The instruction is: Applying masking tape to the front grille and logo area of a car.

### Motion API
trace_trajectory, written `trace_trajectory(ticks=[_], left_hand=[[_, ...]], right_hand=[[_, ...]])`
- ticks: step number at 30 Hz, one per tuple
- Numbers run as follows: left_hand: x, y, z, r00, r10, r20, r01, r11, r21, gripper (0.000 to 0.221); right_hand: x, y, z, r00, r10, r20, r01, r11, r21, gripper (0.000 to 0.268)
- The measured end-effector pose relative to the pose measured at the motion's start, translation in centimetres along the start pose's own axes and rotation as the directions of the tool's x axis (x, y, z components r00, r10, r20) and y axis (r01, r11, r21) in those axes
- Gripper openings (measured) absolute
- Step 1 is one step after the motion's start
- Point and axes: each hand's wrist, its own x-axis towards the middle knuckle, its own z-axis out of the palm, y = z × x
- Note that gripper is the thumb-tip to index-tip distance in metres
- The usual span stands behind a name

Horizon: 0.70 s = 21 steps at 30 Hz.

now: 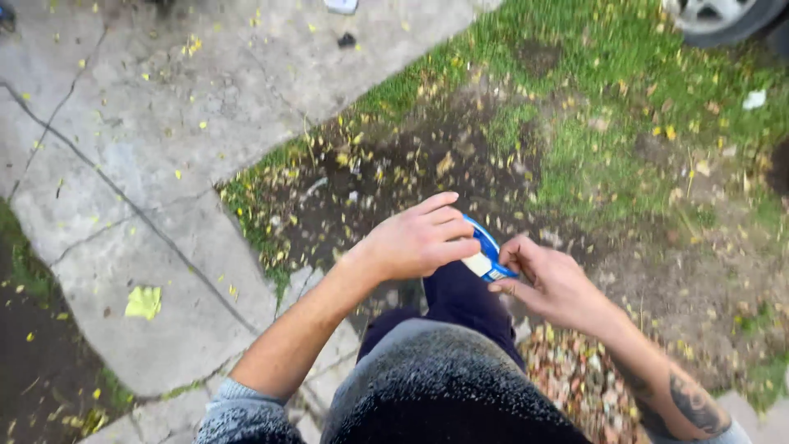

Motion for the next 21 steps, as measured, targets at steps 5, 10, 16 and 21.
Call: trace_trajectory(ticks=[5, 10, 16, 21], left_hand=[[6.6, -15.8, -0.2, 0.997, -0.08, -0.019, 0.08, 0.997, 0.009, 0.015], [12.8, -28.4, -1.5, 0.89, -0.451, 0.065, 0.453, 0.891, -0.028, 0.015], [20.4, -41.1, -2.1, 0.644, -0.752, -0.141, 0.512, 0.56, -0.651, 0.022], [26.3, -58.6, -1.7, 0.633, -0.641, -0.435, 0.37, 0.743, -0.557, 0.027]], right_hand=[[15.3, 4.7, -7.6, 0.987, -0.107, -0.123, 0.097, 0.992, -0.08, 0.041], [31.8, 7.1, -17.2, 0.935, -0.219, -0.279, 0.23, 0.973, 0.009, 0.031], [47.4, 6.2, -28.7, 0.941, -0.226, -0.254, 0.25, 0.966, 0.066, 0.024], [63.9, 8.8, -36.3, 0.944, -0.101, -0.315, 0.202, 0.93, 0.306, 0.022]])
